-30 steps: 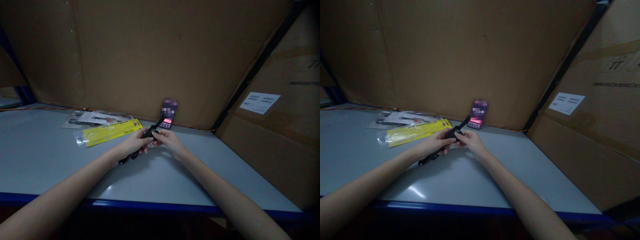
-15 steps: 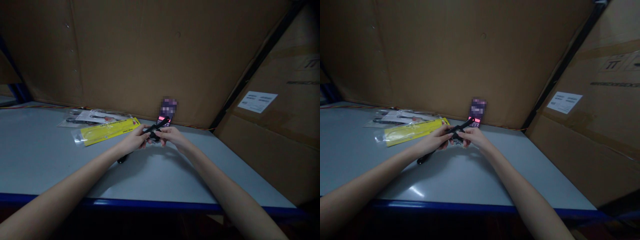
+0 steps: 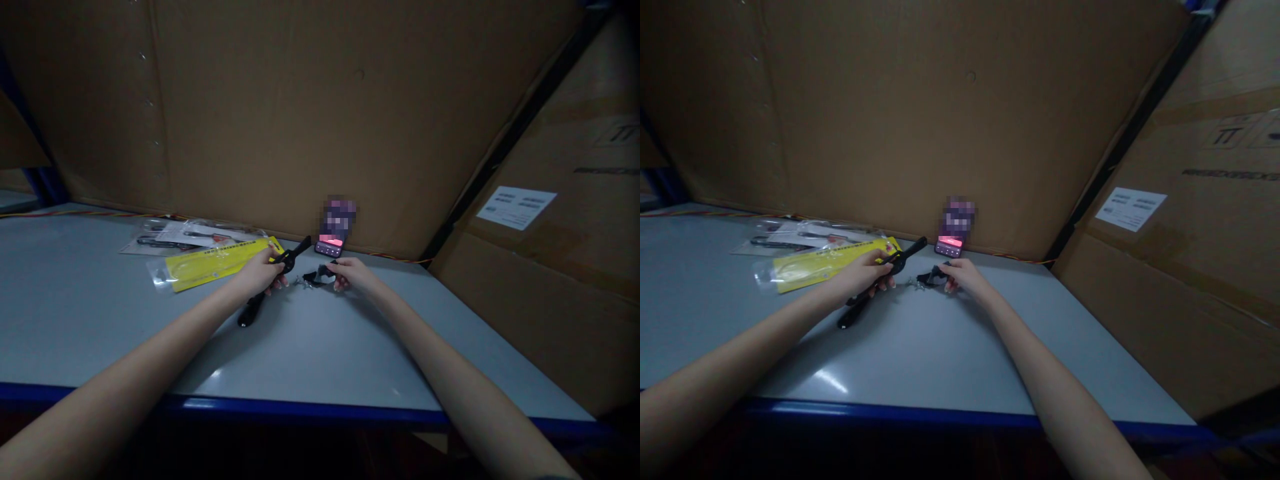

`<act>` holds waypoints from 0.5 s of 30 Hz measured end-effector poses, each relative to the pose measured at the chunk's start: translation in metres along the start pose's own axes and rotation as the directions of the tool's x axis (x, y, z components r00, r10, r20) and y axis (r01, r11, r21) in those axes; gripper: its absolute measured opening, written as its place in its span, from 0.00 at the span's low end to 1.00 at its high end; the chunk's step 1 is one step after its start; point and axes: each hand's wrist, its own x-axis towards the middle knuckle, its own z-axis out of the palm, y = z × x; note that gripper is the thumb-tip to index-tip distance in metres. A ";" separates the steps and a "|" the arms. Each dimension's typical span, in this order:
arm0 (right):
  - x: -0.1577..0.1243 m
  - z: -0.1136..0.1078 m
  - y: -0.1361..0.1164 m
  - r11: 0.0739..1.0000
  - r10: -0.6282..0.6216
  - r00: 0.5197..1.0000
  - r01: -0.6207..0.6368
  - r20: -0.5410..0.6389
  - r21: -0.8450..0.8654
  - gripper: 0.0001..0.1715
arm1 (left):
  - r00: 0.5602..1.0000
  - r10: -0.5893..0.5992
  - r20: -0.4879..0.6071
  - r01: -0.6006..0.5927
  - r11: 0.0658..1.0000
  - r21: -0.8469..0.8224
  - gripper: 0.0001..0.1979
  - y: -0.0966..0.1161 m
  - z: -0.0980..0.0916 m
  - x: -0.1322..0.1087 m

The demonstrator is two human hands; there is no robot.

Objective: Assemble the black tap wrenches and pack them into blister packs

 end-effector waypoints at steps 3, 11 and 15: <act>0.005 0.001 0.008 0.998 -0.010 1.000 0.010 -0.001 -0.062 0.16 | 1.000 -0.027 0.008 0.027 0.997 0.074 0.04 -0.002 0.002 0.002; 0.009 0.003 0.020 0.946 -0.187 0.977 0.150 -0.104 -0.288 0.12 | 1.000 -0.003 -0.002 0.003 0.995 0.100 0.04 -0.004 0.001 0.002; 0.011 0.004 0.027 0.915 -0.253 0.957 0.189 -0.142 -0.357 0.16 | 1.000 -0.022 0.012 0.021 0.995 0.095 0.06 -0.004 0.002 -0.001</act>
